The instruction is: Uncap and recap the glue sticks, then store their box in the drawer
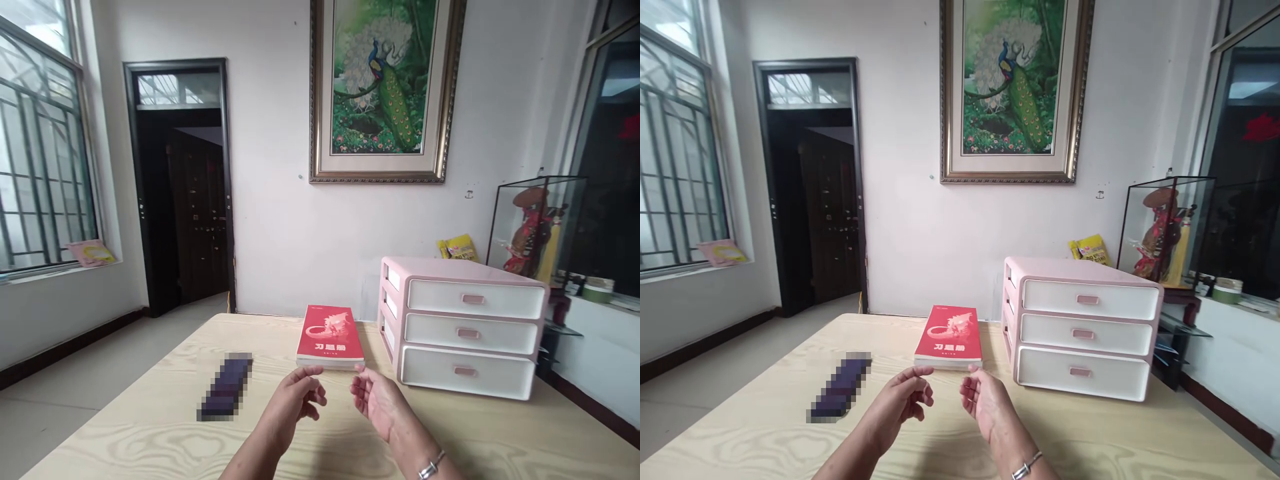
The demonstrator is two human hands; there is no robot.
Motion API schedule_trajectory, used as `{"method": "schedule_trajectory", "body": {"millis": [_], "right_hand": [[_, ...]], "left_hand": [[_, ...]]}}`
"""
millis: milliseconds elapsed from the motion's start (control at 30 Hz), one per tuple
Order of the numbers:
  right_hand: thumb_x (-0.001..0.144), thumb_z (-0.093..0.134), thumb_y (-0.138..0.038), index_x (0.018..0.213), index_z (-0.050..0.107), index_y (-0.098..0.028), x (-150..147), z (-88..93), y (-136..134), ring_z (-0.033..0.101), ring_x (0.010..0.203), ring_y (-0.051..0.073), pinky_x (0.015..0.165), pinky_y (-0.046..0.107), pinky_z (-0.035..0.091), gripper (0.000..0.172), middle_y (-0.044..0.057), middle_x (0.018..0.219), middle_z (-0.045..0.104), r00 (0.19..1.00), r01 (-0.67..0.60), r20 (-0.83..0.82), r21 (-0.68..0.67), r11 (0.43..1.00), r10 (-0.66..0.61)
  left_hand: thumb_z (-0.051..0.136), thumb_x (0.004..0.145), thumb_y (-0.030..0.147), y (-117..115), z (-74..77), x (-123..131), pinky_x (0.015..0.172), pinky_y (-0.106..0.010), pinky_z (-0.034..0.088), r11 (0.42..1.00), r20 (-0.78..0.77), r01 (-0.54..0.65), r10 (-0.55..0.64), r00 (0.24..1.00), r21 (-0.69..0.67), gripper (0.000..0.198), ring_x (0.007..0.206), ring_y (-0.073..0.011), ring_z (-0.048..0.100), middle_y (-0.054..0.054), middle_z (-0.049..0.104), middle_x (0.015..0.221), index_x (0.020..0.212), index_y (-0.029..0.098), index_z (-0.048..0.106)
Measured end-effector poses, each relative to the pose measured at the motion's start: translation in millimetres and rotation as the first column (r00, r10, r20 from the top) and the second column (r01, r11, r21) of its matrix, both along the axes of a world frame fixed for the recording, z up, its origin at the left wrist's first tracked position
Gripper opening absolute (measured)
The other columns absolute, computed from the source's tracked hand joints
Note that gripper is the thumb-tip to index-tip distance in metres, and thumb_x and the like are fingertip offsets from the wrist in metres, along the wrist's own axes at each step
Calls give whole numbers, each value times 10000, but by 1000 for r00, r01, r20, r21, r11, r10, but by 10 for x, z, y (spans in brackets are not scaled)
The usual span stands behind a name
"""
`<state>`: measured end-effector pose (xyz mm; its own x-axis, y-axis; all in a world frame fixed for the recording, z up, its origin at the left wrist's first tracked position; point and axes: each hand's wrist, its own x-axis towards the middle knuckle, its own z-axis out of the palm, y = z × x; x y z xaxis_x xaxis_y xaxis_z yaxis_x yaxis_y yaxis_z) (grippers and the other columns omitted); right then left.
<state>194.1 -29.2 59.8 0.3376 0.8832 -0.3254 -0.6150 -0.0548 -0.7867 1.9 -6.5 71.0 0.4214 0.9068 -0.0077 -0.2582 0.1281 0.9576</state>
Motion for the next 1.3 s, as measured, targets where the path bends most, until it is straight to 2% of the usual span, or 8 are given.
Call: {"method": "schedule_trajectory", "body": {"millis": [200, 333, 400, 533, 667, 767, 933, 1300], "right_hand": [[813, 679, -344, 954, 604, -157, -452, 604, -20, 490, 473, 75, 423, 166, 318, 245, -62, 564, 502, 931, -326, -78, 259, 909, 356], [813, 661, -254, 1128, 606, -156, -556, 846, -84, 413, 474, 58, 443, 173, 281, 334, -69, 578, 477, 877, -382, -70, 500, 777, 476], [803, 619, -184, 1250, 567, -195, -571, 975, -151, 394, 484, 61, 457, 175, 279, 450, -71, 589, 469, 852, -382, -54, 615, 689, 521], [790, 602, -152, 1442, 401, -351, -579, 1235, -370, 304, 426, 60, 428, 182, 239, 710, -79, 597, 494, 838, -413, 114, 772, 483, 534], [886, 607, -286, 1483, 318, -424, -582, 1356, -576, 192, 375, 72, 391, 216, 211, 677, -96, 504, 413, 851, -430, 241, 830, 356, 466], [901, 600, -315, 1477, 297, -472, -553, 1324, -582, 151, 375, 85, 390, 224, 206, 669, -105, 449, 310, 854, -452, 282, 819, 354, 437], [859, 639, -296, 1487, 275, -459, -433, 1255, -424, 139, 420, 88, 418, 221, 204, 744, -106, 481, 282, 879, -431, 263, 794, 428, 397], [888, 581, -242, 1504, 251, -427, -286, 1255, -285, 140, 444, 94, 427, 215, 196, 723, -106, 503, 276, 893, -395, 233, 817, 421, 385]], "left_hand": [[593, 863, 390, 123, 525, -127, 421, -193, 338, 981, 282, 170, -191, 940, 96, 272, 515, -98, 526, 1, 540, 634, 790, 129, 607], [555, 876, 299, 96, 808, -198, 392, -172, 299, 955, 468, 254, -298, 832, 157, 223, 519, -100, 506, 10, 518, 640, 998, 137, 647], [542, 830, 215, 51, 916, -209, 381, -167, 297, 924, 528, 304, -382, 759, 232, 380, 505, -99, 480, 9, 531, 650, 1200, 152, 605], [478, 767, 77, -80, 1076, -211, 355, -138, 251, 820, 589, 318, -565, 578, 475, 786, 380, -62, 271, 58, 504, 574, 1500, 299, 299], [430, 761, 41, -180, 1168, -241, 329, -132, 249, 677, 532, 274, -718, 448, 683, 896, 308, -70, 188, 99, 398, 463, 1535, 371, 123], [437, 766, 44, -152, 1169, -278, 329, -116, 252, 642, 499, 274, -745, 442, 716, 909, 293, -58, 180, 110, 365, 451, 1529, 404, 99], [450, 790, 54, 40, 1105, -305, 331, -110, 243, 695, 497, 267, -684, 534, 668, 906, 337, -60, 92, 119, 315, 456, 1525, 418, 66], [459, 806, 60, 163, 1034, -222, 357, -104, 263, 705, 468, 296, -670, 577, 644, 904, 366, -67, 111, 114, 308, 464, 1521, 430, 48]]}}
